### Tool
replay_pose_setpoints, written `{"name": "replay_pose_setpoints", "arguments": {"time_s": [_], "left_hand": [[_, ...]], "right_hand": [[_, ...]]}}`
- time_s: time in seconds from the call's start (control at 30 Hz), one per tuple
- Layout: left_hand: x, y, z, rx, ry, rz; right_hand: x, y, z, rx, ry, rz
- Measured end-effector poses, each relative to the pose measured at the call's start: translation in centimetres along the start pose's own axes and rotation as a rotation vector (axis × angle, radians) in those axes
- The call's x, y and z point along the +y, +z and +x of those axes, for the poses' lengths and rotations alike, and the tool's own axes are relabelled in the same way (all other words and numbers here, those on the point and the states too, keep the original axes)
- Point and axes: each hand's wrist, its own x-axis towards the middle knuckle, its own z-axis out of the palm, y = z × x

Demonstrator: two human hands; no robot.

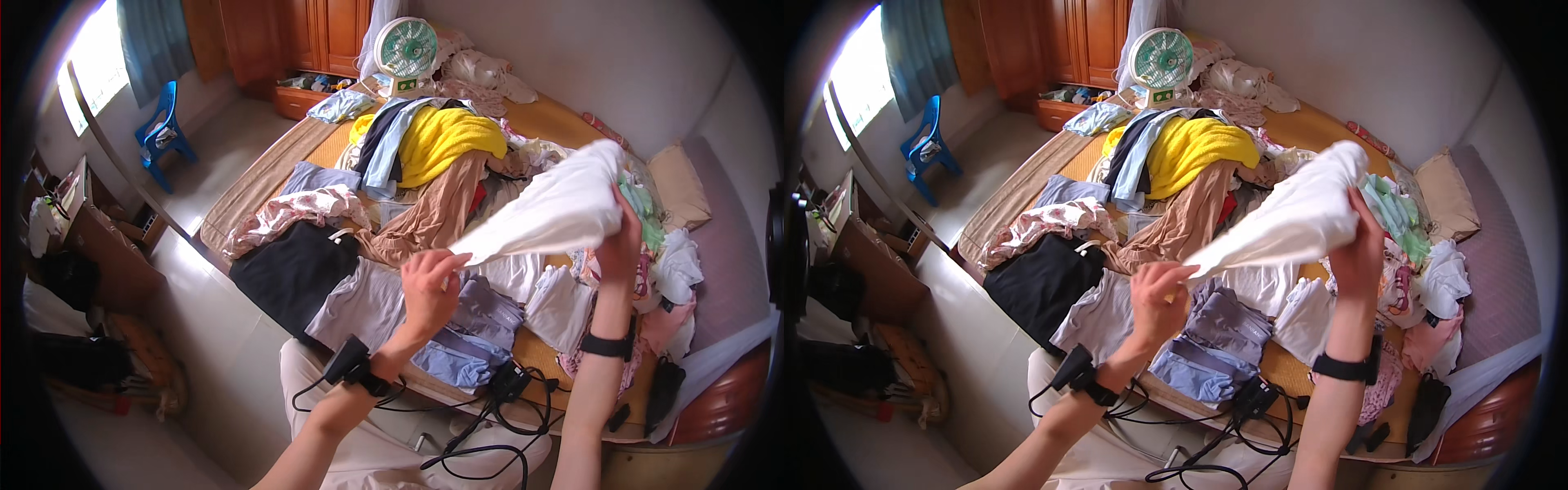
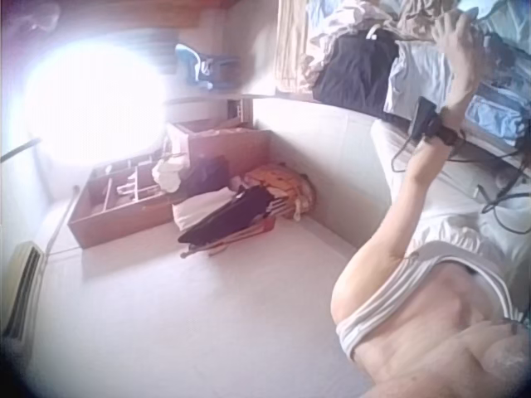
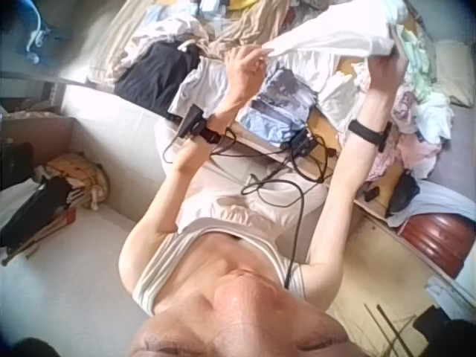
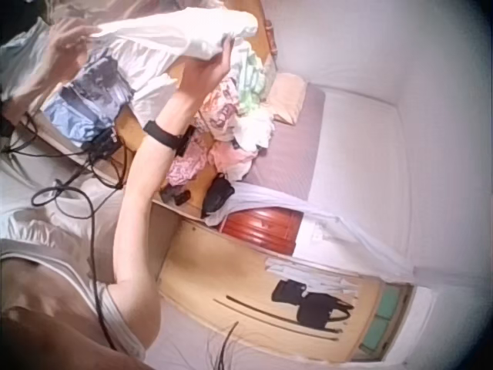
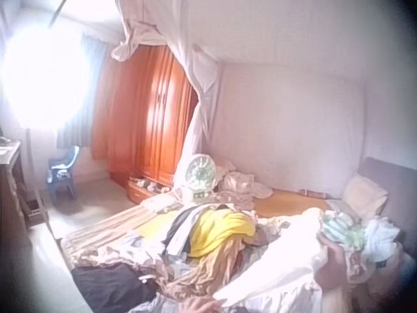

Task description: Folding various items of laundry including shirts and shorts on a bed.

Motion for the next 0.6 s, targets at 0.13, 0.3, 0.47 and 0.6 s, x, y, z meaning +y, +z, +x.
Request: {"name": "replay_pose_setpoints", "arguments": {"time_s": [0.13,0.3,0.47,0.6], "left_hand": [[-0.8,-2.1,-1.0,-0.009,0.08,0.12],[-2.4,-1.8,-8.8,-0.318,0.064,0.14],[-5.3,-2.0,-16.0,-0.772,0.046,0.17],[-3.2,-2.3,-14.6,-0.846,-0.035,0.25]], "right_hand": [[1.2,-3.8,-5.5,0.33,0.217,-0.197],[7.4,-12.7,-15.5,0.631,0.486,0.097],[13.0,-15.7,-20.8,0.643,0.712,-0.047],[12.5,-14.4,-19.7,0.522,0.602,-0.184]]}}
